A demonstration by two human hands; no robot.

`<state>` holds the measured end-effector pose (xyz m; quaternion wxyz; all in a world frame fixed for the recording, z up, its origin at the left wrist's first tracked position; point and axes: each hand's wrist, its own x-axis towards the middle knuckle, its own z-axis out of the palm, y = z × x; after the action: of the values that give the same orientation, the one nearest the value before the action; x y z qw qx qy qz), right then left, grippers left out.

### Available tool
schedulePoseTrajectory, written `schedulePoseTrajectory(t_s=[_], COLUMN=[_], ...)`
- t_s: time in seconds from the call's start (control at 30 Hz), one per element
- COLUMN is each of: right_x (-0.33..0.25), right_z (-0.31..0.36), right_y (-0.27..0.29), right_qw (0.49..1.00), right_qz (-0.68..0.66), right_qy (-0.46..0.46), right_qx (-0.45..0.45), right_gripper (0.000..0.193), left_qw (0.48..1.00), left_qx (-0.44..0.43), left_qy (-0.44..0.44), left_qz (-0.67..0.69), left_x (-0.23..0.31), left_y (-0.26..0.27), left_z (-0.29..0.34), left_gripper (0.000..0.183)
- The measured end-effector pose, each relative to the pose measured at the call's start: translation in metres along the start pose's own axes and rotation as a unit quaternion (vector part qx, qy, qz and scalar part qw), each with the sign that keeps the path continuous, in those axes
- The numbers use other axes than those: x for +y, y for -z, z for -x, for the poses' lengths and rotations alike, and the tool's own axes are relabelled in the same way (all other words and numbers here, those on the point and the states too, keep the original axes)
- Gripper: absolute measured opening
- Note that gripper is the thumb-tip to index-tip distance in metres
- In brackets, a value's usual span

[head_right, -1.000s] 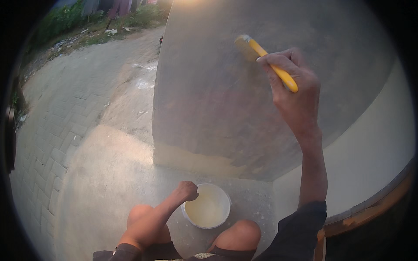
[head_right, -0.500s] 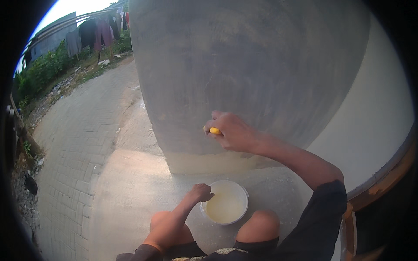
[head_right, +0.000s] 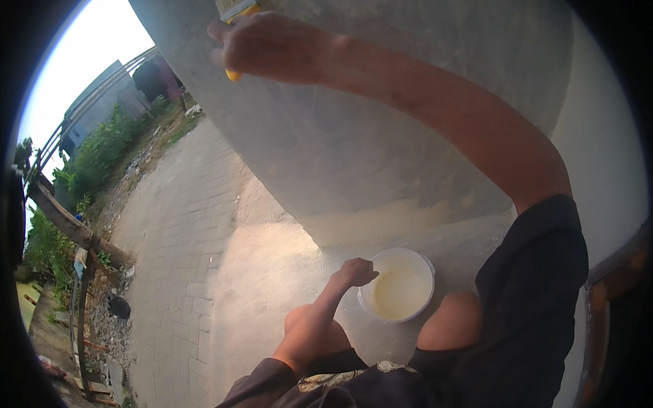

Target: The person paints the exterior wall of a building using a brush, periodically dipping the brush into a bucket of yellow paint.

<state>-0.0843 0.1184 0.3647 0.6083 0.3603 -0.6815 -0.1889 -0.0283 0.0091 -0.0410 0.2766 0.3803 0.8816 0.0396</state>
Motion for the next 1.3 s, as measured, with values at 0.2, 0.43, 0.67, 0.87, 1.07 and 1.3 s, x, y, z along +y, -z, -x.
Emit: schedulePoseTrajectory(t_s=[0.2,0.43,0.67,0.87,1.07,1.3], right_x=[-0.135,-0.030,0.059,-0.036,-0.117,0.019], right_z=[0.106,0.030,-0.097,-0.049,0.057,-0.028], right_y=[0.012,0.012,0.069,-0.014,0.000,0.033], right_qw=[0.895,0.808,0.992,1.000,0.959,0.864], right_qz=[-0.346,-0.424,-0.017,0.006,-0.230,-0.358], right_qy=[-0.057,-0.325,-0.101,0.026,0.020,-0.325], right_qx=[-0.274,-0.249,0.068,0.002,-0.166,-0.139], right_gripper=[0.010,0.006,0.004,0.012,0.012,0.007], left_qw=[1.000,0.999,0.999,0.999,0.998,0.999], left_qx=[0.004,-0.036,-0.037,0.023,0.038,0.018], left_qy=[-0.005,0.004,-0.001,0.001,-0.043,-0.019], left_qz=[0.007,-0.001,-0.003,0.033,0.037,0.044], left_x=[-0.002,-0.013,-0.017,-0.024,-0.017,-0.030], left_y=[-0.001,-0.016,-0.016,-0.002,0.002,-0.008], left_z=[0.006,-0.007,-0.019,0.001,0.000,0.006], left_gripper=[0.041,0.041,0.042,0.042,0.042,0.044])
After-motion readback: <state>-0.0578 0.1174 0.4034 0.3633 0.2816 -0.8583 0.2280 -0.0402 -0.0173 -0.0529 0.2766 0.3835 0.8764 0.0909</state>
